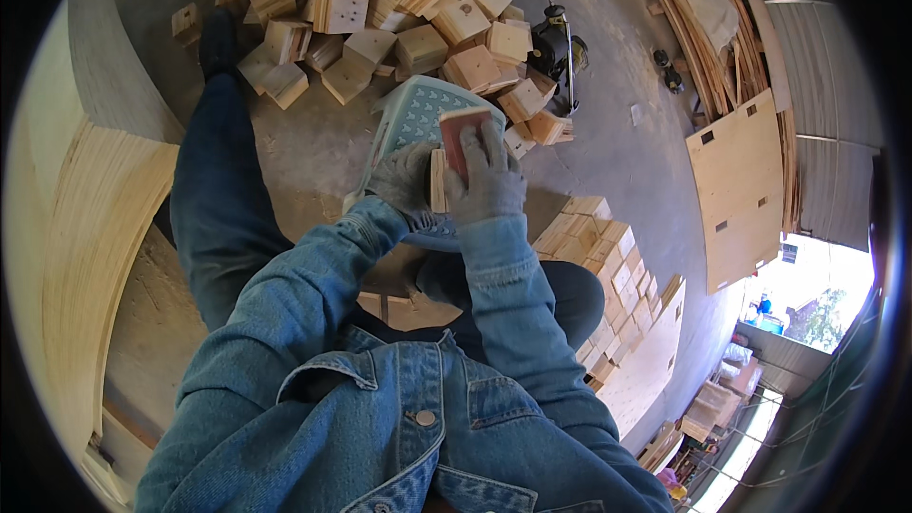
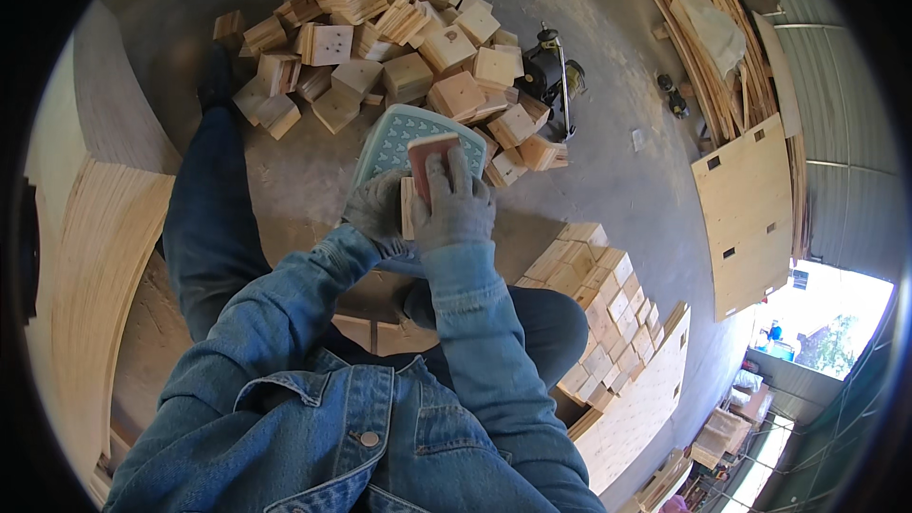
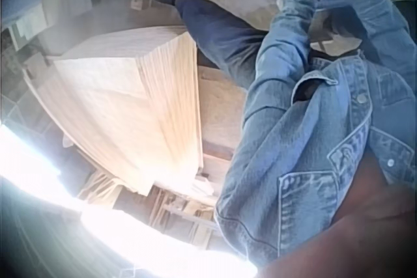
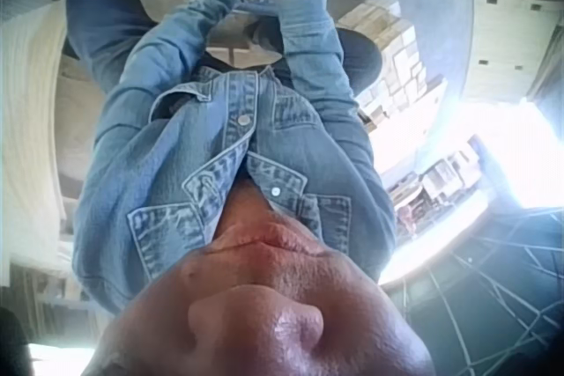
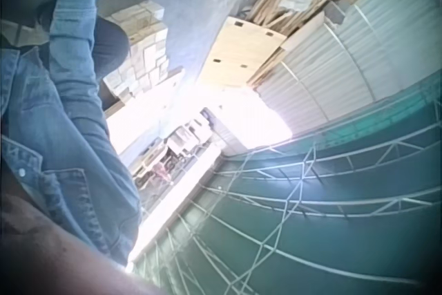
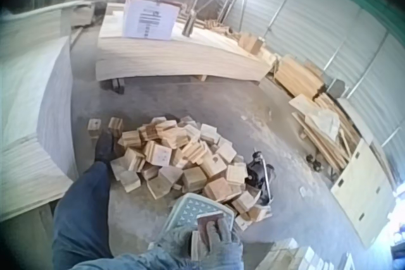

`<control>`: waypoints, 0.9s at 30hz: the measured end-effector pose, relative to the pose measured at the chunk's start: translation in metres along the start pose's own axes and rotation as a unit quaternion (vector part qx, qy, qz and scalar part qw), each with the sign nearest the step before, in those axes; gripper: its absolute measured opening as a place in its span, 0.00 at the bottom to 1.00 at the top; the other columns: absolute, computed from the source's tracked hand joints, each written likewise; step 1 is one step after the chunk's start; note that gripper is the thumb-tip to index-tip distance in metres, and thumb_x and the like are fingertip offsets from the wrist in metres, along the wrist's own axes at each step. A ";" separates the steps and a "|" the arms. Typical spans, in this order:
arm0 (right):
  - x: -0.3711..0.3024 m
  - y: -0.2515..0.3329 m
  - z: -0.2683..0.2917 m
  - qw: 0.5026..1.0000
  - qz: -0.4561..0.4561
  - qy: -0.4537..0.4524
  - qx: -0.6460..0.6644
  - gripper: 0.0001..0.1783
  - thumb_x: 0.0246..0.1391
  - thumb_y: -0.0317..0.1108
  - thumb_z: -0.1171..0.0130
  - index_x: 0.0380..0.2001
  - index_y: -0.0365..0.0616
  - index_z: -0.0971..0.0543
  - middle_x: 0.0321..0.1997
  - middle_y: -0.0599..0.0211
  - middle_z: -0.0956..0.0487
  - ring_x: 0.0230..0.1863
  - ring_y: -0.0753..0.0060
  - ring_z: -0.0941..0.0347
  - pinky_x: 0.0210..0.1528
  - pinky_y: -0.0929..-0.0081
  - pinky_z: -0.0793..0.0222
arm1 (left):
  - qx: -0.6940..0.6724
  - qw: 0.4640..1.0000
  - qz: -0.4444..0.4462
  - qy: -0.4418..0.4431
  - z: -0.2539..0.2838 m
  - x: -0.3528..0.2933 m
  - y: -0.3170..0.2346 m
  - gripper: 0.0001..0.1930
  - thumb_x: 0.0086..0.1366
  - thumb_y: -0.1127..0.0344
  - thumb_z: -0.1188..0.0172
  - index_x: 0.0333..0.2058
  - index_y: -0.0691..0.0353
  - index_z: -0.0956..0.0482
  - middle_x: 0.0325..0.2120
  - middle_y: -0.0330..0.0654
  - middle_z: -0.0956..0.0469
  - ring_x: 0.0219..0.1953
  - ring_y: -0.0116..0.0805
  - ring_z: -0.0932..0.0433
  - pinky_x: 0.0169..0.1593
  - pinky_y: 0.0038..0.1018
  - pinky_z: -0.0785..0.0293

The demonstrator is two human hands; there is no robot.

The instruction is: The person sits on the floor and sands small wooden blocks one by one using a sanding block. They pick up each block from a pile, sand the surfaces, and place the finished pieces into a separate stack.

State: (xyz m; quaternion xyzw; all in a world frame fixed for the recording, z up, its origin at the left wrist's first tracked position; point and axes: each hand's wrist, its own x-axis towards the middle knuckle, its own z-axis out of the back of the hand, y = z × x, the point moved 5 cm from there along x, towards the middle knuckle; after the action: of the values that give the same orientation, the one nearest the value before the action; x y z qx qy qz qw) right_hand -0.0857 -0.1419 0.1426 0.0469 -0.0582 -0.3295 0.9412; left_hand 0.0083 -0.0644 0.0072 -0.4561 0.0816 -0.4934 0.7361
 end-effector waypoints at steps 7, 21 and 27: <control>-0.101 0.015 0.022 0.997 0.049 -0.031 0.057 0.37 0.49 0.41 0.28 0.65 0.49 0.21 0.74 0.52 0.30 0.62 0.37 0.27 0.61 0.42 0.27 | -0.107 0.987 0.027 0.115 0.005 0.004 -0.009 0.46 0.50 0.39 0.25 0.63 0.54 0.32 0.57 0.49 0.27 0.61 0.52 0.26 0.65 0.46 0.30; 0.017 0.012 -0.003 0.999 0.010 -0.033 0.011 0.33 0.54 0.44 0.32 0.64 0.52 0.20 0.74 0.58 0.30 0.64 0.42 0.27 0.62 0.41 0.29 | -0.056 0.998 0.022 0.034 -0.003 0.007 0.000 0.32 0.55 0.51 0.25 0.57 0.52 0.24 0.48 0.49 0.18 0.52 0.53 0.19 0.57 0.46 0.22; -0.019 0.015 0.008 0.999 0.019 -0.025 0.014 0.33 0.54 0.44 0.31 0.64 0.52 0.21 0.74 0.59 0.31 0.63 0.42 0.27 0.61 0.40 0.29 | -0.029 0.998 -0.018 0.049 0.007 0.007 -0.012 0.34 0.53 0.49 0.24 0.57 0.51 0.24 0.50 0.46 0.18 0.55 0.49 0.19 0.60 0.42 0.22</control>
State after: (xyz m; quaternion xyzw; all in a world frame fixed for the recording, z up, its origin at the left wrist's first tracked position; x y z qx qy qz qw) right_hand -0.0922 -0.1184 0.1514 0.0505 -0.0870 -0.3115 0.9449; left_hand 0.0077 -0.0673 0.0223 -0.4540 0.1238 -0.5262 0.7083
